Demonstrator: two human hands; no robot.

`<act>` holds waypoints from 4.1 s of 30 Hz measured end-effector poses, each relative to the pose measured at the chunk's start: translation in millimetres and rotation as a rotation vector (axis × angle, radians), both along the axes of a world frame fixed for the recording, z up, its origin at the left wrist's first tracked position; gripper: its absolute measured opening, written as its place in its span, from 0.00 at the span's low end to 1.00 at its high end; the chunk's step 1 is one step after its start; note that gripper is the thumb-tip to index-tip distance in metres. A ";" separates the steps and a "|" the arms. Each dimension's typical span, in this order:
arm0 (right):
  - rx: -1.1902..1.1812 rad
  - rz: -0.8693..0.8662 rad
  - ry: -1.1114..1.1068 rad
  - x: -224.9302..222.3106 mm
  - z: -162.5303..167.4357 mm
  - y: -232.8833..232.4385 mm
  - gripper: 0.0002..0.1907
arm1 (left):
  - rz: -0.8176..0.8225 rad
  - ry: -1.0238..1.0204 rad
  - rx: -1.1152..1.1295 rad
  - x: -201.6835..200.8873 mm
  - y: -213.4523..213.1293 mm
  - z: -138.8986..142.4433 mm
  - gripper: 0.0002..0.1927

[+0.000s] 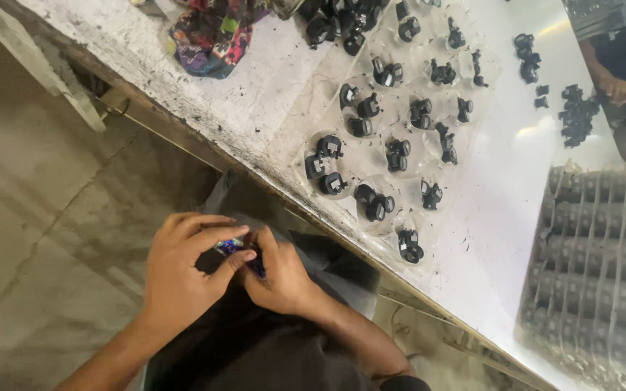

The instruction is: The person picks small black plastic components from molded trays on the workbench, applies adhesive to them with a glue tube, and places the treated parts into stacked molded trays. The person occasionally reaches across the table to gather more parts.

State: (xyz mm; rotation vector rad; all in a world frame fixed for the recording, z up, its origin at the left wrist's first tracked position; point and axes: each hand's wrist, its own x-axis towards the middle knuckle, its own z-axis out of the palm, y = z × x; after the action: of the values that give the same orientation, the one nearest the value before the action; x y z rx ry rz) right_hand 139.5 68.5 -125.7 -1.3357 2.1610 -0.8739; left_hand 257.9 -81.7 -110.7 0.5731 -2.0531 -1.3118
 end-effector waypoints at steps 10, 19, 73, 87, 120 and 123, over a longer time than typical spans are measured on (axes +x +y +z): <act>-0.090 -0.048 -0.030 -9.1 29.8 1.7 0.26 | 0.000 0.171 0.169 -16.4 22.3 -5.6 0.09; -0.375 -0.175 0.077 -2.0 55.6 22.4 0.21 | -0.003 0.446 1.122 -16.8 32.0 -20.8 0.08; -0.498 -0.459 -0.293 -149.5 134.7 196.2 0.18 | -0.491 0.345 1.067 -213.9 172.2 48.1 0.08; -0.510 -0.507 -0.019 -194.4 141.2 205.3 0.16 | -0.460 0.214 0.784 -265.2 175.0 91.0 0.24; -0.581 -0.625 0.595 -200.7 158.6 196.1 0.21 | -0.430 0.180 0.483 -284.0 183.4 147.6 0.27; -0.594 -0.618 0.778 -198.6 155.4 193.3 0.21 | -0.476 0.411 0.697 -282.6 197.8 137.2 0.29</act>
State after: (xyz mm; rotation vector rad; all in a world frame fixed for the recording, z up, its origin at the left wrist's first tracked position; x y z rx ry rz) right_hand -59.1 261.8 29.7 -1.4377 3.1905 -1.5050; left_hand -24.6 116.0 26.6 0.0603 -1.4050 -2.2370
